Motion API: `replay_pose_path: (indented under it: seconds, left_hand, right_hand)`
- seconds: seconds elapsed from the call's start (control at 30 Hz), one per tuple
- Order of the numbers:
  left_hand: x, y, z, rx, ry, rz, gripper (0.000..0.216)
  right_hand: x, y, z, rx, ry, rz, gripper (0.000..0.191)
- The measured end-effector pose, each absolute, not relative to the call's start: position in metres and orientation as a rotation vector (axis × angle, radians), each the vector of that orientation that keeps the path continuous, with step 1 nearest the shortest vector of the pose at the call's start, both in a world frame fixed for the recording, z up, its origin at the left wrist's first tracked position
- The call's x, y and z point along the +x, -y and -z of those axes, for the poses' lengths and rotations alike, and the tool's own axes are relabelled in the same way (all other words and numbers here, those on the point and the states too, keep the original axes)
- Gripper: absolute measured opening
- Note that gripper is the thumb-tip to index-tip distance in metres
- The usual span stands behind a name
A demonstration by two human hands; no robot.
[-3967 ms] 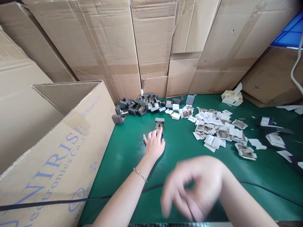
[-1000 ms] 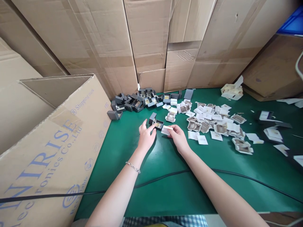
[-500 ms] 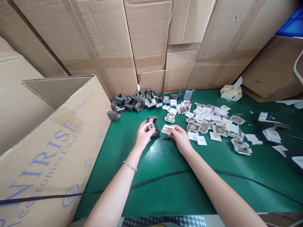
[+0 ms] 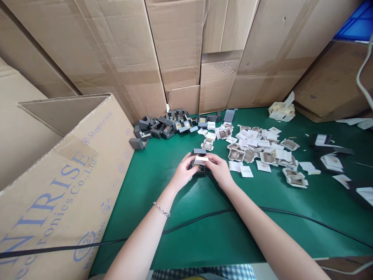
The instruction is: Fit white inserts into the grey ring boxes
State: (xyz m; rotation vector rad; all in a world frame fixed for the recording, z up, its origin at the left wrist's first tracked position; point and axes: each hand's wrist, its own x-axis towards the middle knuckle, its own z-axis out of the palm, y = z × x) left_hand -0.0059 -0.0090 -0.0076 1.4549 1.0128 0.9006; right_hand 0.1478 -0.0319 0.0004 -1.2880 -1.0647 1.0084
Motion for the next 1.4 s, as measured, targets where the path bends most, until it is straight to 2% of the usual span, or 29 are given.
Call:
replay_pose_path:
  seconds: [0.13, 0.33, 0.53, 0.6, 0.83, 0.93, 1.17, 1.4]
  left_hand:
    - [-0.005, 0.011, 0.004, 1.405, -0.951, -0.903, 0.044]
    - [-0.006, 0.012, 0.001, 1.348, -0.916, -0.894, 0.044]
    - [-0.006, 0.015, -0.001, 1.342, -0.924, -0.886, 0.021]
    - [-0.005, 0.015, 0.000, 1.301, -0.891, -0.916, 0.025]
    - [-0.004, 0.014, 0.003, 1.088, -0.782, -0.928, 0.069]
    - [-0.004, 0.014, 0.005, 1.042, -0.747, -0.914, 0.077]
    - [-0.005, 0.013, 0.006, 0.994, -0.724, -0.911, 0.080]
    - [-0.002, 0.014, 0.004, 1.026, -0.778, -0.928, 0.065]
  right_hand:
    - [0.147, 0.033, -0.002, -1.362, 1.189, -0.858, 0.015]
    - [0.147, 0.033, -0.003, -1.361, 1.231, -0.887, 0.015]
    - [0.145, 0.034, -0.001, -1.369, 1.240, -0.934, 0.014]
    - [0.143, 0.034, -0.001, -1.360, 1.212, -0.977, 0.015]
    - [0.143, 0.033, -0.005, -1.263, 0.958, -1.204, 0.023]
    - [0.144, 0.034, -0.006, -1.241, 0.926, -1.243, 0.026]
    - [0.142, 0.034, -0.003, -1.409, 1.107, -1.021, 0.023]
    - [0.141, 0.036, 0.004, -1.478, 1.402, -0.705, 0.019]
